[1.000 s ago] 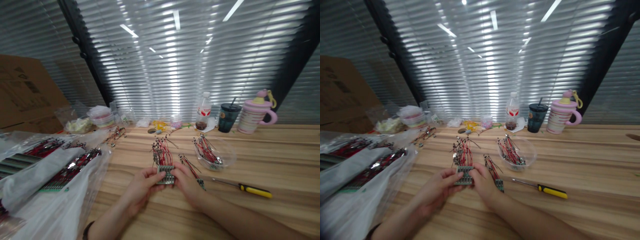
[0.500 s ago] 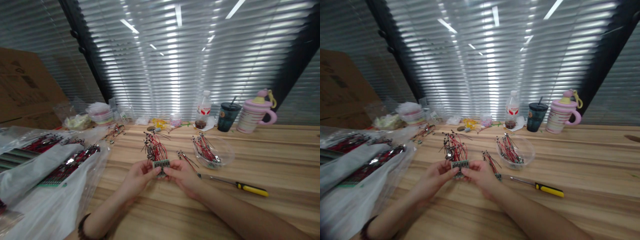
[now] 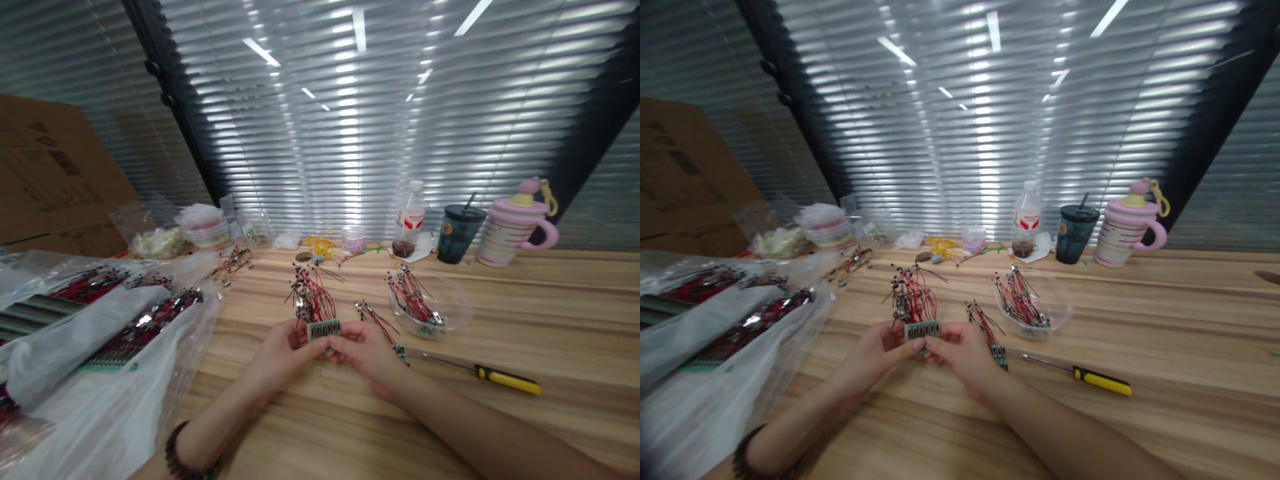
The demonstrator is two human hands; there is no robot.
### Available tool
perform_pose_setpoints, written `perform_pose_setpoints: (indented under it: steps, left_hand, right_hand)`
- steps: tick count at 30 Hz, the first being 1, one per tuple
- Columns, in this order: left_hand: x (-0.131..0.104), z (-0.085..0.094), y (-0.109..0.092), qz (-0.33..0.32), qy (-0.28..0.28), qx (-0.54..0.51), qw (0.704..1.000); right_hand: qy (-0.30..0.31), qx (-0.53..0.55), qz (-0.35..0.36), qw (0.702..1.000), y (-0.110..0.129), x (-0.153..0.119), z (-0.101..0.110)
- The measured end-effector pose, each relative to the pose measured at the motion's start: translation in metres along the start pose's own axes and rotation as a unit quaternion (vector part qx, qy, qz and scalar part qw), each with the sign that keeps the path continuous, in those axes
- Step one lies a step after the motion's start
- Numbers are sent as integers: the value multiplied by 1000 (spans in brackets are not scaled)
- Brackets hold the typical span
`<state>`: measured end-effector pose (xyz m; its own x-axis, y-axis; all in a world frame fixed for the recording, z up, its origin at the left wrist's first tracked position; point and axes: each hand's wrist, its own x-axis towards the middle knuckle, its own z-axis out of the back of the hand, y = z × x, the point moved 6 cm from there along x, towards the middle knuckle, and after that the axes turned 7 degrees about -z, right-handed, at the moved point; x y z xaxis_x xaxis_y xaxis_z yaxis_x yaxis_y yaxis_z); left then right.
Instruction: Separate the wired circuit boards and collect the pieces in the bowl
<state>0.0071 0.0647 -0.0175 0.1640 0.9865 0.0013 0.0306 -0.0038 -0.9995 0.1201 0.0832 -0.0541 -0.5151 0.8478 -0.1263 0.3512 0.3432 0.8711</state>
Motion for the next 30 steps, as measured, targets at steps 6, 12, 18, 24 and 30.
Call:
perform_pose_setpoints:
  steps: [6, 12, 18, 24, 30]
  left_hand:
    - [0, 1, 0, -8, -23, 5, 1000]
    - [-2, 1, -6, -4, -8, 10, 1000]
    - [-3, 4, -7, -1, 20, 22, 1000]
    - [0, 8, -1, -5, 22, 21, 1000]
    - [-1, 4, -6, -17, 11, 8, 1000]
  right_hand:
    - [-36, 14, 23, 999, 2, -1, 3]
    - [7, 15, -1, 1000, 2, -2, 0]
    - [43, -9, -14, 999, 2, -1, -2]
    - [54, -11, -19, 998, -3, 2, 0]
    - [24, 33, -12, 999, 1, 0, 0]
